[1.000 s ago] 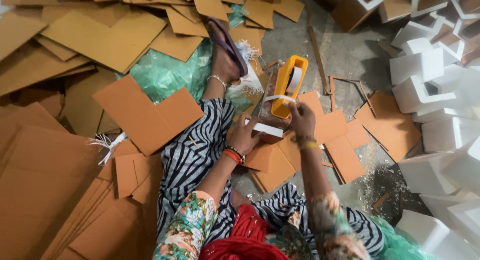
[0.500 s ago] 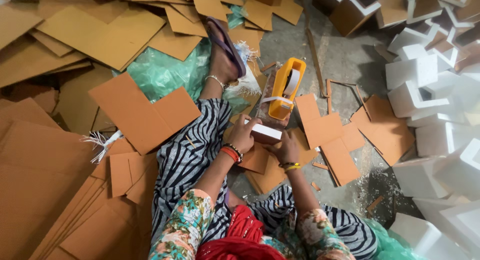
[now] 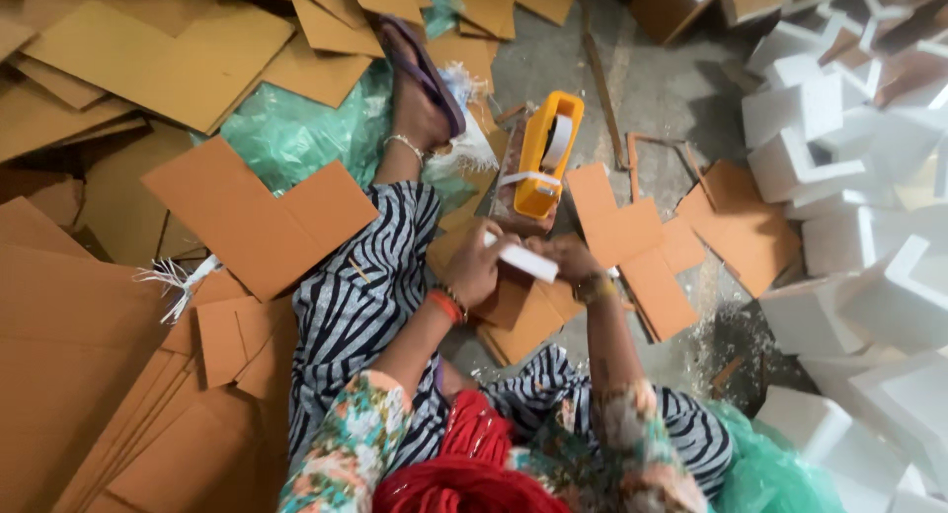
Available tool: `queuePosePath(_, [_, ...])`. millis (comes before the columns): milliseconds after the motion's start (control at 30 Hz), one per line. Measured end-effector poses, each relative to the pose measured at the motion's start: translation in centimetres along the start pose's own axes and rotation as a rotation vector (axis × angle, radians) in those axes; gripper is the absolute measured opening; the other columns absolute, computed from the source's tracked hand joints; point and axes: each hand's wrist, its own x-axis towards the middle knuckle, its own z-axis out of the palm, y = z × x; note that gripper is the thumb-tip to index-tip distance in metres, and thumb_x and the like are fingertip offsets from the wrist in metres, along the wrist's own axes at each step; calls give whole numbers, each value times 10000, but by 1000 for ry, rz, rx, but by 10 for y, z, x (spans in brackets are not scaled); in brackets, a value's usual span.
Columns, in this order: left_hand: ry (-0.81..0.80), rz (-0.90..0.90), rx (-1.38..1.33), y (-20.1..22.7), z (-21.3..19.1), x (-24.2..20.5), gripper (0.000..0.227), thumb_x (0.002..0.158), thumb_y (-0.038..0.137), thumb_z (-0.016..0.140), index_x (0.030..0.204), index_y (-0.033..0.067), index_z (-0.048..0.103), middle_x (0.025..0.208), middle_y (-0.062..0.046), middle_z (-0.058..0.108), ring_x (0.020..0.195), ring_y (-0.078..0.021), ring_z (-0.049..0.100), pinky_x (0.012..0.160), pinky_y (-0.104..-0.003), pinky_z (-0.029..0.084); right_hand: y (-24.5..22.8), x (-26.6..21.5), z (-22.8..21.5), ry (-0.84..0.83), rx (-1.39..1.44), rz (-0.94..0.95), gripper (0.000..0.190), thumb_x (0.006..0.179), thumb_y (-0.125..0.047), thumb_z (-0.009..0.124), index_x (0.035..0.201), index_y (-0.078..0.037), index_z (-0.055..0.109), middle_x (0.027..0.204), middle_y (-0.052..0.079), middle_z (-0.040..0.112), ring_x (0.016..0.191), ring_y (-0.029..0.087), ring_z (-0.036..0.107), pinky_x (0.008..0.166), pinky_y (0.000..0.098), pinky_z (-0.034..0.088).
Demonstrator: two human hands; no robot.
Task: The person sits on the floor and assembles small cardboard boxes by inserting white foam inserts into the cardboard frames and securing them with tape. The person repeatedly picks up materials, folds the cardboard, inserts the foam, and uses a tape dispenser to seal the joints.
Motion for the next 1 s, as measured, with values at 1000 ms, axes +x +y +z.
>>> queuePosePath(1000, [-102, -294, -346, -6, -52, 36, 302, 972, 262, 577, 1227, 179, 716, 1166, -19, 797, 994, -244, 770, 880, -365, 588, -35, -75, 53, 399, -672, -871, 451, 923, 2, 662, 1363, -54, 584, 1290, 163, 626, 1195, 368, 631, 991, 420, 527])
